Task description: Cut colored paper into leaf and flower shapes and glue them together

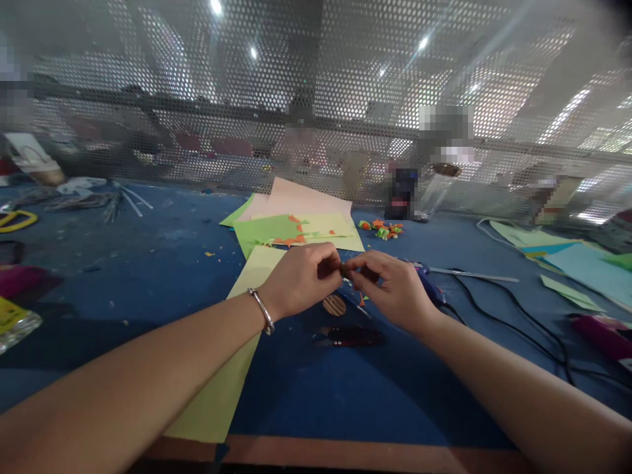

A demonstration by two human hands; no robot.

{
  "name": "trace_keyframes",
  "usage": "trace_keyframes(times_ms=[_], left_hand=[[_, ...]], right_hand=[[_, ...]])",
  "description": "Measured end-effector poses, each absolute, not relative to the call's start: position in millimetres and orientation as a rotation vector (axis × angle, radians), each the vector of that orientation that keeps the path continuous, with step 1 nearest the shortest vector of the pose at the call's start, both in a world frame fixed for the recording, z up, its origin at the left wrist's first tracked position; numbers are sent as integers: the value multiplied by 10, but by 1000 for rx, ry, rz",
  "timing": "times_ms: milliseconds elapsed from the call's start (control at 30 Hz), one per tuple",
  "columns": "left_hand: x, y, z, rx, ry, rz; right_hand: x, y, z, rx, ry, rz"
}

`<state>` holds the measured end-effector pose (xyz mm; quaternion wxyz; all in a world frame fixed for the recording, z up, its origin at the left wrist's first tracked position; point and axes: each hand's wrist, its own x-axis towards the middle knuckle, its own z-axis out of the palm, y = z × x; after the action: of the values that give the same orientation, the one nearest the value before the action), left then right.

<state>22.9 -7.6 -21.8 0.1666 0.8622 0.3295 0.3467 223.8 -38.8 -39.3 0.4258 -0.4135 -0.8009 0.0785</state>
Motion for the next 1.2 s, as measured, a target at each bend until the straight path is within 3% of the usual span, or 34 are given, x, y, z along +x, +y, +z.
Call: trace_keyframes(times_ms=[767, 967, 1200], left_hand=[[232, -73, -200, 2426, 875, 925], [202, 44, -244, 2246, 914, 948], [113, 270, -329, 2013, 906, 1047]], right_hand=[[2217, -421, -334, -1053, -2097, 188], [2396, -365, -200, -1240, -2113, 287], [2932, -158, -63, -1776, -2172, -15]])
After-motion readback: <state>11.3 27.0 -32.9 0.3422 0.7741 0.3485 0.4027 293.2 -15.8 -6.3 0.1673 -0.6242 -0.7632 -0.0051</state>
